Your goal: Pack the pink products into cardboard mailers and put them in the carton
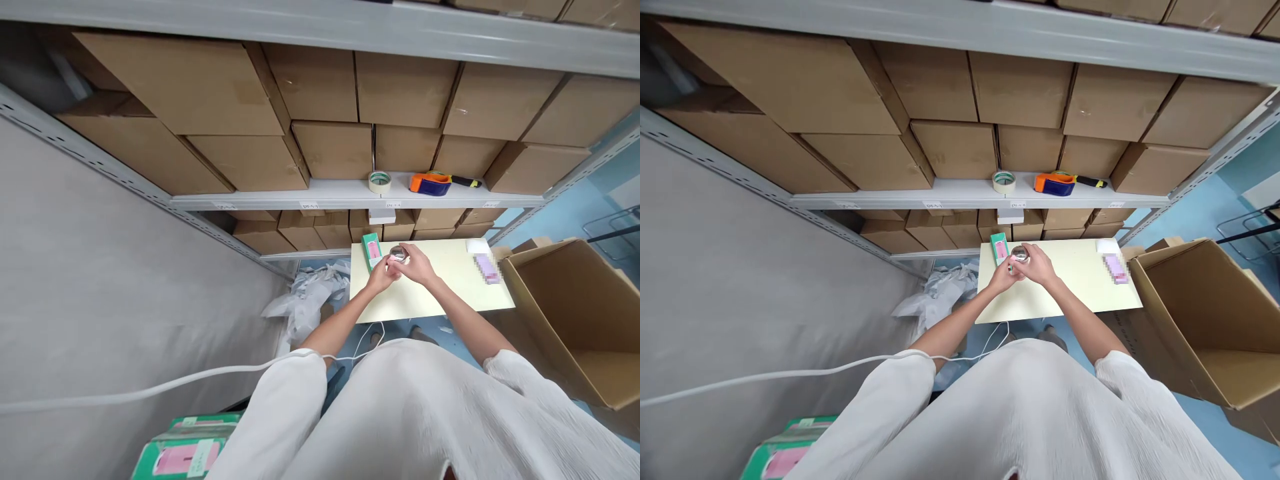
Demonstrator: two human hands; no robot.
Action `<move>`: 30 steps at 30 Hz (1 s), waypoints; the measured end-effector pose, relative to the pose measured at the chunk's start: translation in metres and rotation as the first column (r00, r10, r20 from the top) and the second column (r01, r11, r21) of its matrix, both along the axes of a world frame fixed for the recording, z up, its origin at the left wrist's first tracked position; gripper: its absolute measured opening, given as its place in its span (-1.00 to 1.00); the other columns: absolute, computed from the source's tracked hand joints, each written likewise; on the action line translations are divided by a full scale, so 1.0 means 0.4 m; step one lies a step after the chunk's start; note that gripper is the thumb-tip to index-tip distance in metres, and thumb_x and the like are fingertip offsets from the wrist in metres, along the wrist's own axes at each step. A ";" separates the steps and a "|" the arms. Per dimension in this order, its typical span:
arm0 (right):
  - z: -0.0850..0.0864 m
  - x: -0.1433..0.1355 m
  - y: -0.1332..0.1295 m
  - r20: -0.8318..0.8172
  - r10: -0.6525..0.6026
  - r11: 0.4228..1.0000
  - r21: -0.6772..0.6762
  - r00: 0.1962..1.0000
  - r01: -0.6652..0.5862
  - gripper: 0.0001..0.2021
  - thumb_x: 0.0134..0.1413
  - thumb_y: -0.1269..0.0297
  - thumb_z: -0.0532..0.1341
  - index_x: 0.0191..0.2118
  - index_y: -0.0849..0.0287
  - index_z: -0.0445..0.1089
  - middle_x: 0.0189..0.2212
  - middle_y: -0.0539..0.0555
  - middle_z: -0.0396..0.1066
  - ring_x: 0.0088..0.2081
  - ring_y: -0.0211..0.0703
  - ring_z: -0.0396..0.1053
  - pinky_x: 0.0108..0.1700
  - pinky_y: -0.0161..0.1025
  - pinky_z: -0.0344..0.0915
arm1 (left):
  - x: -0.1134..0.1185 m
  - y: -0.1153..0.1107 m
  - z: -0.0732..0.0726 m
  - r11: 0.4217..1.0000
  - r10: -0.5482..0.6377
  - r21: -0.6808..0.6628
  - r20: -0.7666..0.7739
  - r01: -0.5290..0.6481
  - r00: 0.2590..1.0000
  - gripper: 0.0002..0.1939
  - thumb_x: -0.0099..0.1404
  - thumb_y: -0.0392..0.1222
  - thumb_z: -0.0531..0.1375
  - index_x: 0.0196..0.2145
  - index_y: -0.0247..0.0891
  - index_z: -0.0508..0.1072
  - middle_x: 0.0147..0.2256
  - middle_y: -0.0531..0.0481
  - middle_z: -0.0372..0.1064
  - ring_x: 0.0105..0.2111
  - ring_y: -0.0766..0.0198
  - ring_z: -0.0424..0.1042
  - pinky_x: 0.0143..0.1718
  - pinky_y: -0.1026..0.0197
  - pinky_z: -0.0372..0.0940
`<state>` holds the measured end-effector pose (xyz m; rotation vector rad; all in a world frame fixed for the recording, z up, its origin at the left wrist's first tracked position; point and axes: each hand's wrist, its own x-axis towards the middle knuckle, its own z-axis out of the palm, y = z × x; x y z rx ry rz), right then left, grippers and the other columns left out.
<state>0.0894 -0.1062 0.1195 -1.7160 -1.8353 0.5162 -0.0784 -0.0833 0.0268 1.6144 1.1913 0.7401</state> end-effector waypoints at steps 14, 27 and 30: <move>-0.213 0.064 0.013 0.070 -0.062 0.993 -0.097 0.996 0.068 -0.48 0.15 0.06 0.31 0.19 0.11 0.43 0.02 0.21 0.53 0.01 0.15 0.47 -0.02 -0.01 0.45 | -0.075 0.016 -0.225 1.000 0.020 -0.014 -0.132 -0.022 0.991 -0.40 0.30 -0.41 0.27 0.28 -0.25 0.42 0.28 -0.28 0.39 0.10 0.03 0.57 0.23 -0.07 0.45; -0.288 0.071 0.045 0.120 -0.066 0.970 -0.225 0.991 0.092 -0.38 0.14 0.10 0.32 0.31 0.10 0.37 0.14 0.25 0.49 0.12 0.23 0.45 0.03 0.06 0.49 | -0.151 0.191 -0.204 0.976 0.216 0.048 -0.214 -0.211 0.953 -0.37 0.32 -0.34 0.30 0.33 -0.21 0.40 0.25 -0.25 0.38 0.12 -0.04 0.53 0.26 -0.08 0.41; -0.294 0.073 0.050 0.130 -0.032 0.972 -0.228 0.991 0.061 -0.34 0.17 0.10 0.30 0.36 0.12 0.32 0.19 0.28 0.46 0.17 0.24 0.43 0.13 0.09 0.47 | -0.149 0.248 -0.195 0.973 0.232 0.066 -0.242 -0.222 0.942 -0.27 0.29 -0.35 0.31 0.39 -0.20 0.33 0.30 -0.27 0.33 0.26 -0.10 0.43 0.35 -0.09 0.32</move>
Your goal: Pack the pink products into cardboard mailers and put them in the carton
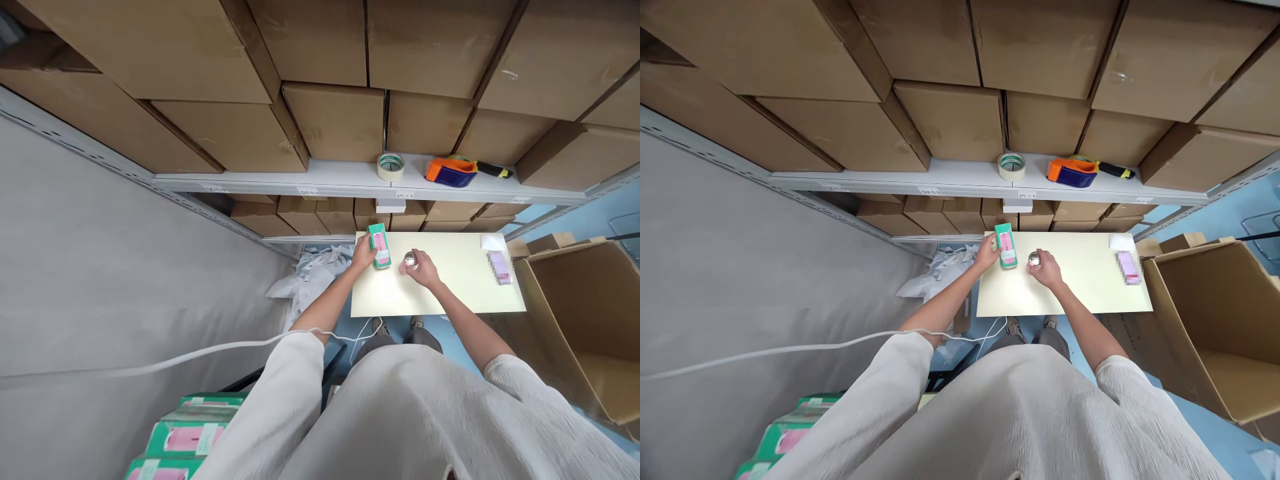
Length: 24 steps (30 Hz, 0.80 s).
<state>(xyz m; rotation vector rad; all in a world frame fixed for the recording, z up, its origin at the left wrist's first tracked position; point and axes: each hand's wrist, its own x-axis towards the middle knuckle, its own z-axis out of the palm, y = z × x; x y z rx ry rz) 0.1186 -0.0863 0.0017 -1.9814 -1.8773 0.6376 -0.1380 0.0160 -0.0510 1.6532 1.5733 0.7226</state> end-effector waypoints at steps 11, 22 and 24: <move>-0.003 0.023 -0.003 -0.019 0.096 0.993 0.066 0.995 -0.094 -0.16 0.22 -0.05 0.30 0.52 0.11 0.11 0.41 0.37 0.23 0.39 0.35 0.22 0.32 0.30 0.29 | 0.033 0.120 -0.013 0.992 0.049 -0.113 -0.098 -0.060 0.994 0.08 0.10 -0.28 0.48 0.50 -0.08 0.14 0.43 -0.26 0.09 0.42 -0.23 0.23 0.41 -0.11 0.23; 0.049 -0.009 0.054 0.004 0.094 0.992 0.085 0.996 -0.094 -0.35 0.31 0.10 0.19 0.47 0.08 0.22 0.47 0.33 0.14 0.40 0.29 0.20 0.36 0.29 0.25 | 0.020 0.086 -0.020 0.999 -0.032 0.000 -0.028 0.032 0.999 -0.11 0.13 -0.42 0.40 0.38 -0.11 0.27 0.39 -0.26 0.12 0.33 -0.17 0.36 0.35 -0.15 0.33; 0.048 -0.028 0.067 -0.003 0.120 0.989 0.083 0.993 -0.119 -0.38 0.33 0.12 0.18 0.45 0.08 0.26 0.47 0.33 0.16 0.36 0.26 0.27 0.34 0.25 0.27 | 0.013 0.056 -0.005 0.995 -0.078 0.056 -0.025 0.079 0.997 -0.16 0.19 -0.41 0.36 0.38 -0.09 0.27 0.40 -0.23 0.13 0.34 -0.14 0.34 0.35 -0.12 0.33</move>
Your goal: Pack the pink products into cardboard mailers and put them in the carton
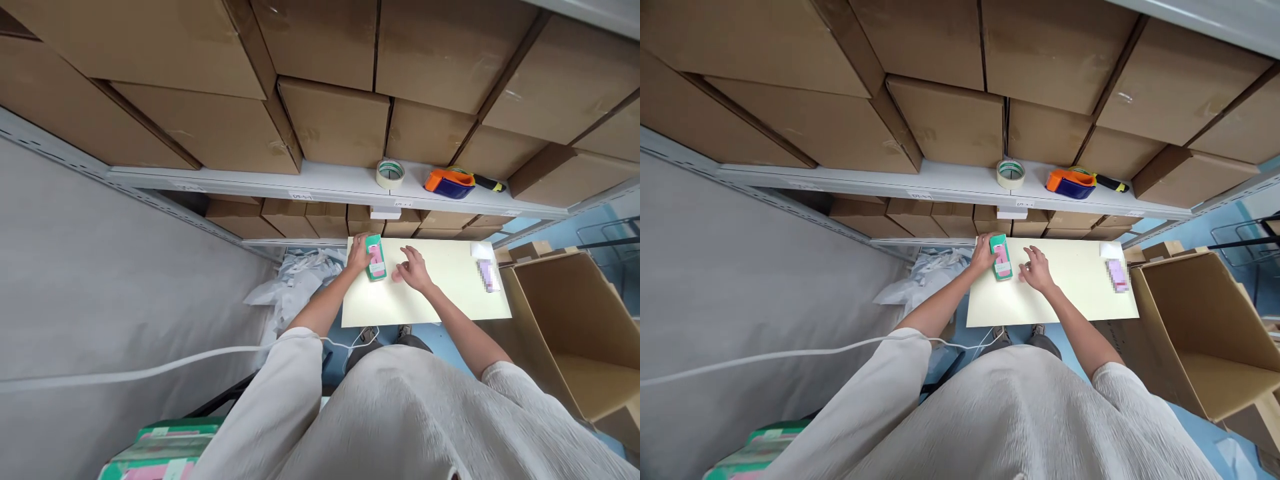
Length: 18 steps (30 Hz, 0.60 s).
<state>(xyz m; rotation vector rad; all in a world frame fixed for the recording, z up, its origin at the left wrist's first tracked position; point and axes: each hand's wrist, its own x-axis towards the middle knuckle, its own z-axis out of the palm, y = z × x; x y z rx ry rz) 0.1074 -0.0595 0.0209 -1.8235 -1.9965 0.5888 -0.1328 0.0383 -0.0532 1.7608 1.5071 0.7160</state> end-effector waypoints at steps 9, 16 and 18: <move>0.015 -0.119 0.041 0.026 0.180 0.984 0.012 0.983 -0.180 -0.38 0.41 0.20 0.09 0.52 0.07 0.20 0.37 0.25 0.35 0.31 0.21 0.34 0.27 0.16 0.34 | -0.023 -0.129 0.068 0.992 -0.064 0.110 -0.031 0.067 0.997 -0.68 0.50 -0.25 0.16 0.16 -0.14 0.43 0.48 -0.17 0.09 0.32 -0.13 0.35 0.31 -0.16 0.34; 0.020 -0.148 0.028 0.099 0.211 0.977 0.019 0.973 -0.214 -0.53 0.43 0.22 0.09 0.35 0.10 0.43 0.33 0.24 0.42 0.23 0.21 0.41 0.25 0.15 0.32 | -0.053 -0.161 0.106 0.987 -0.119 0.096 -0.076 0.126 0.990 -0.89 0.51 -0.23 0.16 -0.04 -0.16 0.44 0.52 -0.20 0.03 0.39 -0.11 0.27 0.32 -0.20 0.32; 0.024 -0.145 0.019 0.117 0.217 0.975 0.023 0.969 -0.222 -0.55 0.42 0.24 0.10 0.30 0.11 0.47 0.30 0.22 0.47 0.21 0.22 0.42 0.26 0.15 0.30 | -0.059 -0.166 0.111 0.983 -0.148 0.090 -0.100 0.157 0.984 -0.92 0.49 -0.21 0.20 -0.07 -0.16 0.44 0.53 -0.19 0.03 0.39 -0.12 0.26 0.33 -0.22 0.30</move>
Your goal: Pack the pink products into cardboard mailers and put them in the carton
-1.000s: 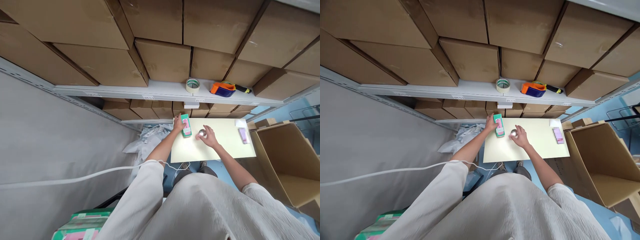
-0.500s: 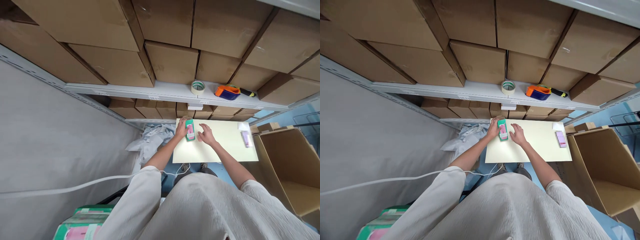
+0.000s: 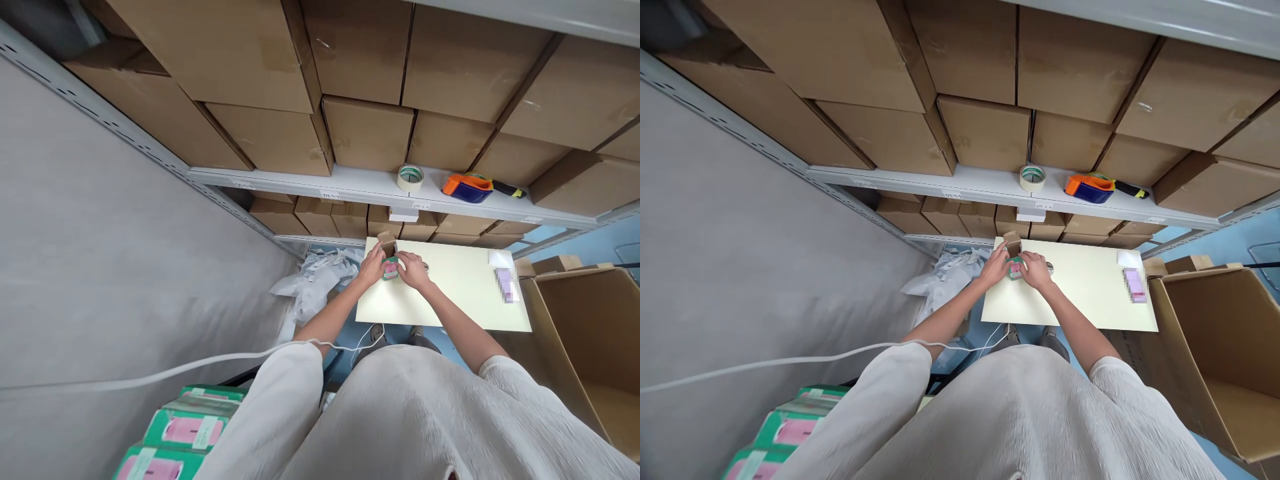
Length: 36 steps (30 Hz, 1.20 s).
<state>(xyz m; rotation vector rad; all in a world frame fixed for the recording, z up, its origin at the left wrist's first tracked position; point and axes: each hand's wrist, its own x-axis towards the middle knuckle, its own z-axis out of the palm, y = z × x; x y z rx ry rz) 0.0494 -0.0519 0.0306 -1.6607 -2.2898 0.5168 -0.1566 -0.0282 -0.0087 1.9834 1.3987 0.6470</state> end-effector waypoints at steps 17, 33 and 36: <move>-0.042 0.118 -0.082 0.176 -0.289 0.953 -0.043 0.941 0.301 -0.56 0.28 0.17 0.26 0.24 0.08 0.45 0.21 0.34 0.43 0.14 0.30 0.37 0.10 0.14 0.37 | 0.016 -0.073 0.011 0.997 -0.070 0.032 0.000 0.070 0.998 -0.26 0.29 -0.15 0.47 0.35 -0.08 0.33 0.37 -0.21 0.30 0.34 -0.15 0.35 0.35 -0.15 0.26; 0.263 0.150 0.010 -0.199 -0.239 0.929 0.236 0.950 0.284 -0.41 0.24 0.15 0.25 0.35 0.14 0.35 0.08 0.26 0.51 0.04 0.22 0.43 0.19 0.17 0.38 | 0.031 -0.052 0.014 0.999 0.011 -0.044 0.040 -0.009 0.999 0.08 0.21 -0.14 0.50 0.53 -0.09 0.07 0.33 -0.26 0.33 0.31 -0.20 0.38 0.32 -0.13 0.28; 0.294 0.114 -0.005 -0.224 -0.158 0.954 0.218 0.962 0.208 -0.41 0.22 0.17 0.27 0.34 0.14 0.36 0.08 0.23 0.51 0.02 0.16 0.45 0.17 0.12 0.40 | 0.029 -0.048 0.011 0.999 0.013 -0.035 0.062 -0.011 0.998 0.14 0.18 -0.17 0.50 0.56 -0.07 0.02 0.31 -0.23 0.34 0.28 -0.17 0.40 0.31 -0.12 0.29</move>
